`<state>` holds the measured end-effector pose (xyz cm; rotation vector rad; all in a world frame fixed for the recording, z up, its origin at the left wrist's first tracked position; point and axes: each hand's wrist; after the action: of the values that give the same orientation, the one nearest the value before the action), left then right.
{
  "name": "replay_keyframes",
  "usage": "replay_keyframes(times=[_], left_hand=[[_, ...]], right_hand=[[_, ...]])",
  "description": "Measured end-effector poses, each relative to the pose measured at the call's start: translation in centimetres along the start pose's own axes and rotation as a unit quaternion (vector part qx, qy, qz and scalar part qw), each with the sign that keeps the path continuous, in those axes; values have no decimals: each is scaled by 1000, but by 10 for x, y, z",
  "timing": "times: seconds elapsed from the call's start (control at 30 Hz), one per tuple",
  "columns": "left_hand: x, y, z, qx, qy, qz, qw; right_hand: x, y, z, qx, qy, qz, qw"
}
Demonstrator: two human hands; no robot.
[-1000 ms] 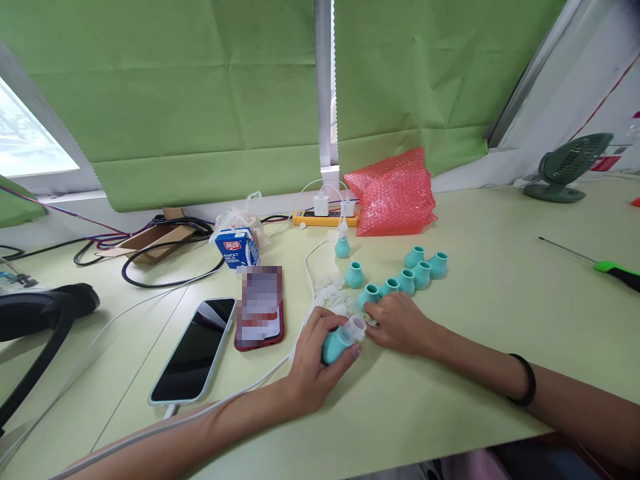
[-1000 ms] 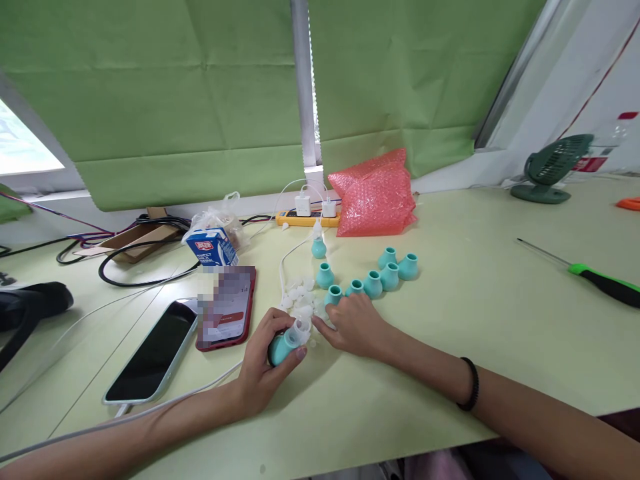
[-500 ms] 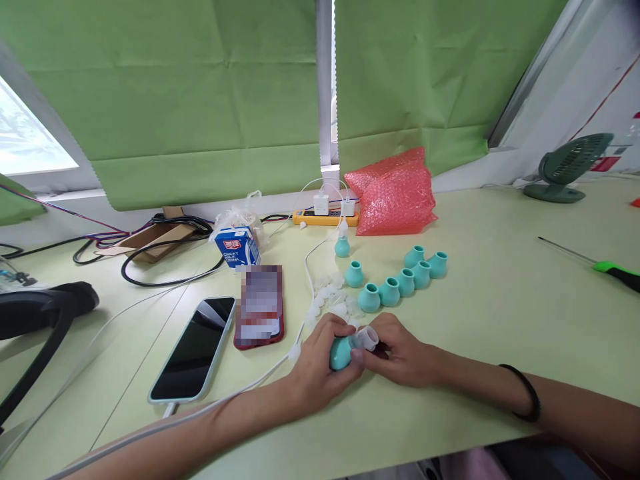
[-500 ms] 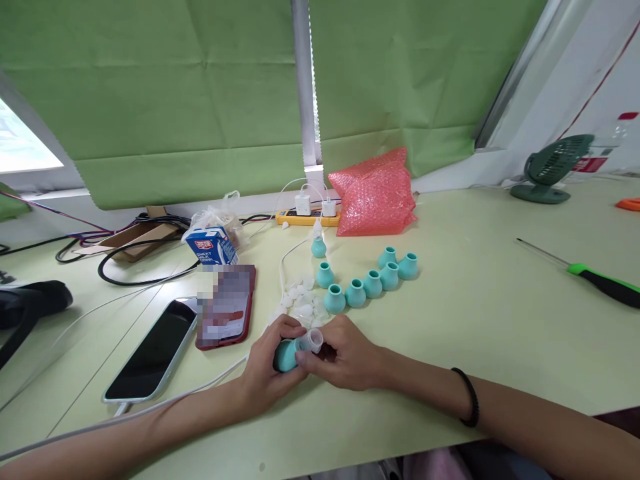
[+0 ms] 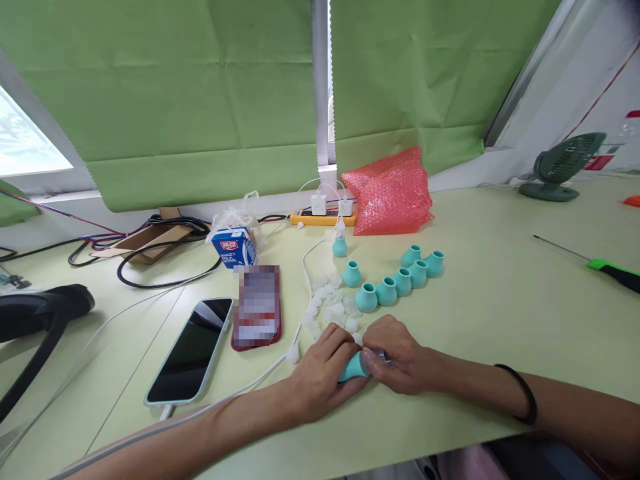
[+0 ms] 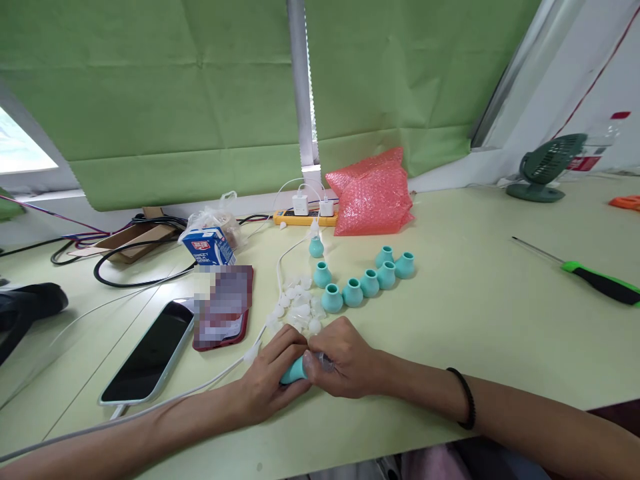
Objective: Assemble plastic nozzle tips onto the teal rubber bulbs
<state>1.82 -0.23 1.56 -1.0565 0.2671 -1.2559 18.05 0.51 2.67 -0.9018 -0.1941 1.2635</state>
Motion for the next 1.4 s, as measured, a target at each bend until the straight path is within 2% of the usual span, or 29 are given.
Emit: replay_keyframes(times=[0.1,0.17,0.23,0.3,0.37,0.47,0.57,0.63,0.7,0.77,0.9,1.0,1.1,1.23,1.3,1.4], left_hand=[[1,-3,0,11,45,6,999],[2,-4,-1,16,87,26,996],[2,-4,-2,11,165,53,985],[3,-4,-2,7,230,74,970],[5,-4,-1,20,215,91,972],[8,-4,3,40,155,125,979],[9,-5,4,37,159,146,976],[9,-6,4,26,136,144,980],[8,-7,5,3,91,132,987],[8,-7,5,-29,55,118,991],[5,-6,4,-56,28,100,993],[4,-6,2,-29,40,77,996],[4,-6,1,1,82,52,995],[5,-6,3,8,108,31,994],[5,-6,3,11,82,12,996],[5,-6,2,32,18,-38,999]], right_hand=[[-3,-1,0,-62,87,115,988],[-2,-1,0,-79,169,204,961],[1,0,0,-63,244,273,929],[4,-1,0,-31,283,318,904],[4,-4,2,0,280,334,900],[5,-13,8,68,243,262,931],[12,-28,17,125,223,126,958],[20,-40,24,140,209,10,968],[30,-53,32,146,195,-106,964],[39,-63,39,125,198,-166,958],[50,-72,48,15,221,-171,960],[47,-70,53,-49,200,-152,967],[40,-63,57,-119,151,-140,971],[39,-51,64,-212,93,-161,959],[40,-48,66,-232,75,-174,954],[35,-51,68,-197,58,-162,965]])
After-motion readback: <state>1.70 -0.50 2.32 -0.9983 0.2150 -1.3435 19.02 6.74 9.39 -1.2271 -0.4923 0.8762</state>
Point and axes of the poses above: each hand's wrist, its own z-axis towards the middle knuckle, its own y-axis out of the palm, x = y × z, and after that the axes turned 1 degree about z, right-handed
